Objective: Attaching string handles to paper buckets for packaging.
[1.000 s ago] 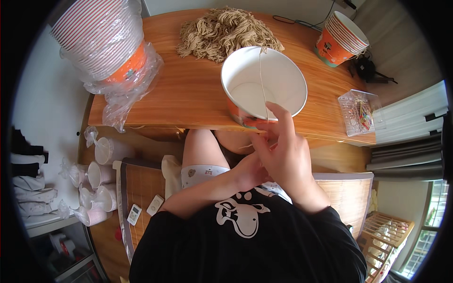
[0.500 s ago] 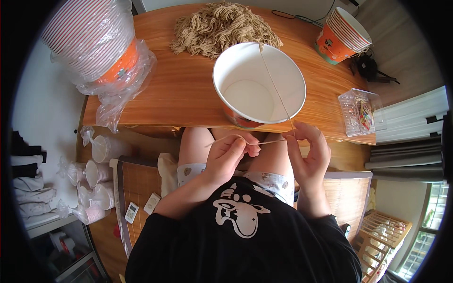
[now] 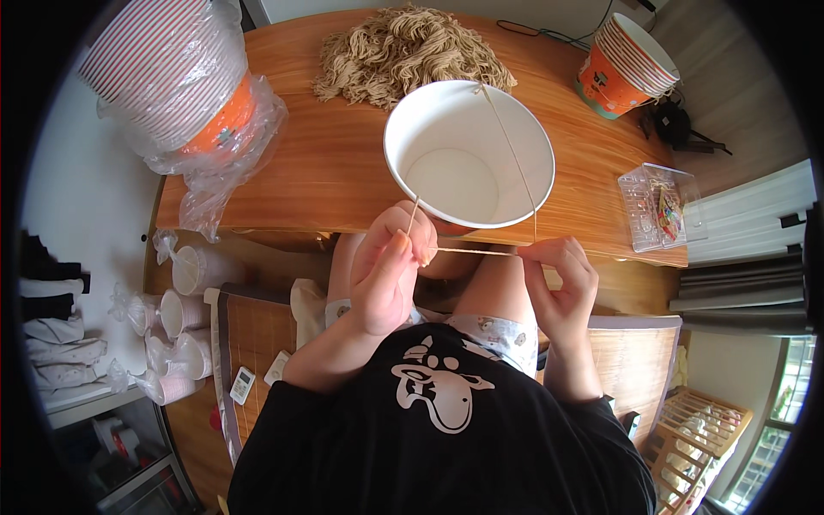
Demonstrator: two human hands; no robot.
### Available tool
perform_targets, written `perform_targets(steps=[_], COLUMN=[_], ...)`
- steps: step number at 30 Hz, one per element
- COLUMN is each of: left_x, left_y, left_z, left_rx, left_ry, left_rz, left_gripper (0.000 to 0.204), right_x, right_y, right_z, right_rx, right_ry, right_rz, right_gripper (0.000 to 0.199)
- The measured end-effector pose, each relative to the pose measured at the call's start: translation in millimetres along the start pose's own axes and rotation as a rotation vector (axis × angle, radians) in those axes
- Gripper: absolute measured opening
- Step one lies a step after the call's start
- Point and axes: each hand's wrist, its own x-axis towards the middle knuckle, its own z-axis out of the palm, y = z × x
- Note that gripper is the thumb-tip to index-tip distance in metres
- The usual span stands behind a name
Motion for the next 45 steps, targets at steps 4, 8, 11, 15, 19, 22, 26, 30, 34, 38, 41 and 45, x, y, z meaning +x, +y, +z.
perform_targets(steps=[4, 8, 11, 15, 19, 22, 26, 30, 34, 38, 41, 45], left_x=[5.4, 7.1, 8.9, 5.5, 3.5, -2.3, -6.3, -9.3, -12.2, -15.2, -16.5, -17.9], left_y=[4.2, 4.1, 3.2, 3.8, 8.4, 7.6, 7.8, 1.3, -4.7, -4.5, -6.3, -2.2], left_z=[15.1, 19.2, 21.7, 22.2, 24.4, 25.3, 28.2, 21.4, 16.4, 14.7, 12.3, 8.0], left_rx=[0.017, -0.106, -0.043, 0.021, 0.140, 0.105, 0.099, 0.195, 0.393, 0.480, 0.529, 0.454], left_ry=[0.035, -0.080, -0.119, -0.159, -0.209, -0.185, -0.158, -0.113, -0.104, -0.117, -0.086, -0.088], left_rz=[0.036, -0.033, -0.092, -0.170, -0.145, -0.212, -0.229, -0.165, -0.090, -0.047, 0.015, -0.068], left_gripper=[0.027, 0.029, 0.033, 0.032, 0.026, 0.025, 0.026, 0.019, 0.008, 0.007, 0.006, 0.005], right_x=[-1.8, -1.7, 5.8, 13.6, 35.9, 46.5, 46.0, 40.7, 38.3, 38.1, 36.0, 35.9], right_y=[1.1, -1.2, -6.1, -16.3, -34.0, -35.9, -25.4, -29.6, -26.3, -25.0, -24.3, -22.3], right_z=[0.9, -1.7, -4.0, -11.5, -11.5, -9.6, -1.8, -0.6, 1.6, 5.4, 4.3, 6.2], right_rx=[0.011, 0.028, -0.132, -0.206, 0.214, 0.122, 0.107, 0.024, -0.073, -0.091, -0.131, -0.083], right_ry=[0.022, -0.018, 0.015, 0.136, 0.036, -0.081, -0.084, -0.089, -0.115, -0.093, -0.265, -0.207], right_rz=[0.050, 0.132, 0.062, -0.082, -0.211, -0.401, -0.439, -0.430, -0.591, -0.654, -0.555, -0.533], right_gripper=[0.021, 0.020, 0.015, 0.017, 0.023, 0.021, 0.017, 0.025, 0.033, 0.035, 0.038, 0.027])
